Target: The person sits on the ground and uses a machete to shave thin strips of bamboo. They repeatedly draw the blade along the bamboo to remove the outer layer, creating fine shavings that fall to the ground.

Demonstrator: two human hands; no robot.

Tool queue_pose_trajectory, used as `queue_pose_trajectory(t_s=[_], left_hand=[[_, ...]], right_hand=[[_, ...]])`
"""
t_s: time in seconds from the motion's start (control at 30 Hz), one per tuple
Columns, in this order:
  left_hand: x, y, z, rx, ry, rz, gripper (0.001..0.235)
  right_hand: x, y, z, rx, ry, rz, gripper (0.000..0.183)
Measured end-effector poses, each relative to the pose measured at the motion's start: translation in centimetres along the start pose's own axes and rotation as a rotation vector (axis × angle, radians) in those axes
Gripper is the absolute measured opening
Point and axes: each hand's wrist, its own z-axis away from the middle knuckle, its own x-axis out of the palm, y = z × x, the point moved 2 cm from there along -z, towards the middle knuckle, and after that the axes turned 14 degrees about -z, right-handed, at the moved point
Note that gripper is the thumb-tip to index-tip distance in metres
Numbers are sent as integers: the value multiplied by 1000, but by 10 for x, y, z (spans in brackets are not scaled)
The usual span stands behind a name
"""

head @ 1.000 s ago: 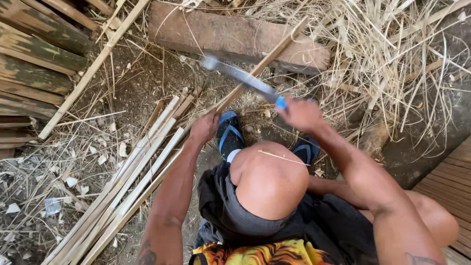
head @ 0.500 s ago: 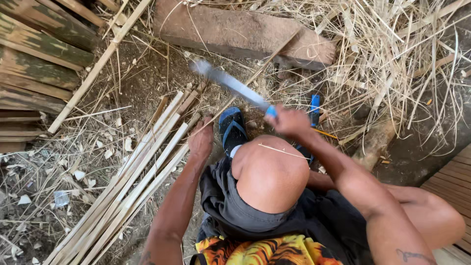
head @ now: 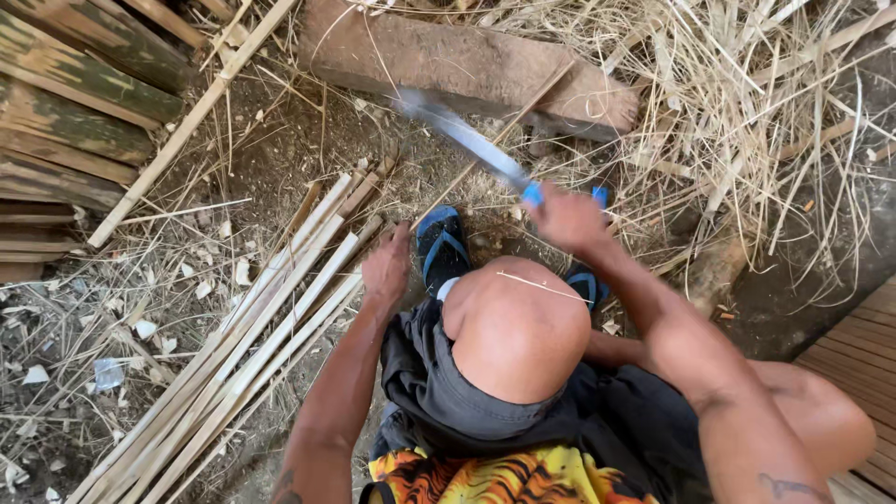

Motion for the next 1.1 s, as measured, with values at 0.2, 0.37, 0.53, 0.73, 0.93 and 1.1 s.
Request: queue_pose_trajectory(t_s=[0.2,0.37,0.53,0.73,0.93,1.1], left_hand=[[-1,-2,-2,-24,-85,8,28],[-4,6,5,45,174,30,32],[8,12,11,9,112,-49,39],[17,15,12,19,138,-23,47],[-6,-4,6,-7,17,-38,54],[-17,-36,7,-31,105,-53,32]], right_hand=[[0,48,-12,-37,221,-60,52],[-61,68,-34,205,362,-232,49],[9,-5,17,-71,-97,36,62],[-52,44,-13,258,76,-85,65],[-80,47,-35,151,187,14,61],[-60,91,-33,243,500,-257,50]])
